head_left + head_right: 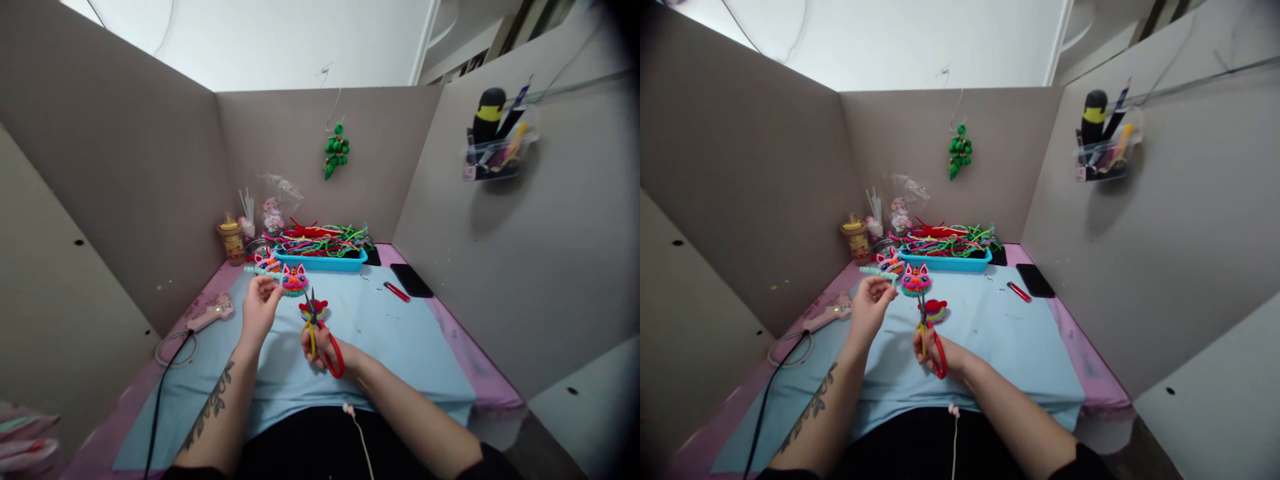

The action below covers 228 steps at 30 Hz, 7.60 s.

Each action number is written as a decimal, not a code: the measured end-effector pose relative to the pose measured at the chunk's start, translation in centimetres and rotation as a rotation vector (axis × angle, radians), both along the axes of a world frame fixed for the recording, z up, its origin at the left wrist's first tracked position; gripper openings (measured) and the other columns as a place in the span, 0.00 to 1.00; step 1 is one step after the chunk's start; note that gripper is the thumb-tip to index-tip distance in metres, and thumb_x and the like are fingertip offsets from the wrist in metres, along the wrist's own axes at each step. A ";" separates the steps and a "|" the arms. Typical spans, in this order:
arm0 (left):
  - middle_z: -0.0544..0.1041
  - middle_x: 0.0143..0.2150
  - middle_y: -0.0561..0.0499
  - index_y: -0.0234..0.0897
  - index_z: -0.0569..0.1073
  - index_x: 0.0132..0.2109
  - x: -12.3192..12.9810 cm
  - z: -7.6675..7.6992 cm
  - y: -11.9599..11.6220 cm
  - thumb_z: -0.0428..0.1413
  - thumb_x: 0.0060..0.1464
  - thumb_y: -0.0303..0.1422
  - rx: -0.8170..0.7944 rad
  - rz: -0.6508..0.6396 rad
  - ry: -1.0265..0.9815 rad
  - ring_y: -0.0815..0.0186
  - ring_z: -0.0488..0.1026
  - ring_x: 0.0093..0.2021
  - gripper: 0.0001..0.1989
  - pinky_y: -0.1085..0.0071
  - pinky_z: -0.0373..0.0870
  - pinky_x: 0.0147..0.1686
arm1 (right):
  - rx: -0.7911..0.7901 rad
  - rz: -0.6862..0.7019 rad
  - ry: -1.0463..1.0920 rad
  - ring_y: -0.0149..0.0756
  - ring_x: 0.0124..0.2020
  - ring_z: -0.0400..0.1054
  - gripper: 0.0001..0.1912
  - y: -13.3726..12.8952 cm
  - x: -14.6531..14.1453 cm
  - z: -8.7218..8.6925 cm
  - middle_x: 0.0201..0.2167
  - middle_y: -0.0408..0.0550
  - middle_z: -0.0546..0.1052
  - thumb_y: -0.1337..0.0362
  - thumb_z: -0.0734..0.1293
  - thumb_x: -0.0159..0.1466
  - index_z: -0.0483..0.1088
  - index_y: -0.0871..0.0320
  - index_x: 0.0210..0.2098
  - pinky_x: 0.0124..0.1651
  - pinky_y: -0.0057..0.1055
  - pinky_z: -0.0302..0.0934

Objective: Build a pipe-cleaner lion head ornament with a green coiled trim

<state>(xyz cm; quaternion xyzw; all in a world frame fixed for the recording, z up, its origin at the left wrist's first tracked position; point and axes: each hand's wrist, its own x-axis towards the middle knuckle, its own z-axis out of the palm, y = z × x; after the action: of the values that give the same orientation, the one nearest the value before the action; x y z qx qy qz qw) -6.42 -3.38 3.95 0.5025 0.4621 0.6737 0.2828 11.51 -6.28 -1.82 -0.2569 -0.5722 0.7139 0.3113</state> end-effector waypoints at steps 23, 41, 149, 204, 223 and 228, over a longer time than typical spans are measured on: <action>0.72 0.29 0.53 0.40 0.65 0.34 2.1 -0.6 -2.8 0.50 0.55 0.34 -0.071 -0.085 0.732 0.66 0.70 0.30 0.04 0.71 0.64 0.33 | 0.155 -0.083 -0.210 0.25 0.16 0.61 0.44 1.3 0.6 0.5 0.19 0.40 0.63 0.25 0.46 0.46 0.63 0.62 0.27 0.18 0.22 0.50; 0.71 0.28 0.54 0.38 0.65 0.32 -3.4 -0.8 -0.9 0.59 0.46 0.36 0.001 0.206 0.168 0.70 0.68 0.29 0.11 0.74 0.64 0.30 | 0.230 -0.206 -0.454 0.25 0.13 0.55 0.22 5.2 -3.4 3.4 0.10 0.36 0.60 0.45 0.64 0.56 0.60 0.58 0.20 0.18 0.23 0.50; 0.78 0.40 0.49 0.36 0.71 0.44 -5.8 -4.4 8.1 0.59 0.49 0.24 -0.148 -0.302 -0.682 0.70 0.76 0.35 0.14 0.79 0.70 0.30 | 0.923 -0.186 -1.126 0.55 0.54 0.64 0.33 3.8 -5.5 0.5 0.51 0.73 0.69 0.56 0.64 0.60 0.58 0.73 0.59 0.54 0.45 0.55; 0.79 0.39 0.45 0.41 0.77 0.41 -0.9 -4.0 4.4 0.61 0.46 0.36 0.128 -0.358 0.686 0.60 0.74 0.39 0.12 0.66 0.69 0.42 | 0.613 -0.669 -0.338 0.33 0.29 0.70 0.08 7.0 -1.0 1.0 0.26 0.45 0.77 0.64 0.63 0.57 0.73 0.59 0.28 0.36 0.29 0.63; 0.79 0.30 0.47 0.36 0.78 0.36 -0.4 -4.9 4.7 0.60 0.47 0.38 -0.085 -0.349 0.559 0.64 0.73 0.28 0.11 0.71 0.68 0.30 | 0.584 -0.689 -0.198 0.36 0.34 0.71 0.06 7.0 -1.1 0.4 0.30 0.47 0.78 0.65 0.67 0.54 0.74 0.59 0.31 0.41 0.33 0.65; 0.78 0.28 0.47 0.33 0.77 0.34 -0.2 -4.4 4.6 0.62 0.43 0.38 -0.232 -0.441 0.383 0.64 0.73 0.27 0.13 0.71 0.68 0.30 | 0.787 -0.709 -0.230 0.36 0.35 0.71 0.05 6.7 -1.0 0.5 0.30 0.48 0.78 0.67 0.65 0.56 0.74 0.58 0.29 0.42 0.33 0.64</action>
<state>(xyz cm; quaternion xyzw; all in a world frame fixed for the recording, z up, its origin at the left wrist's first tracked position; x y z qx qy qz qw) -6.67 1.26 -0.41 0.6728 0.4609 0.4319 0.3852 10.52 0.45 -1.27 -0.3748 -0.7049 0.2642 0.5413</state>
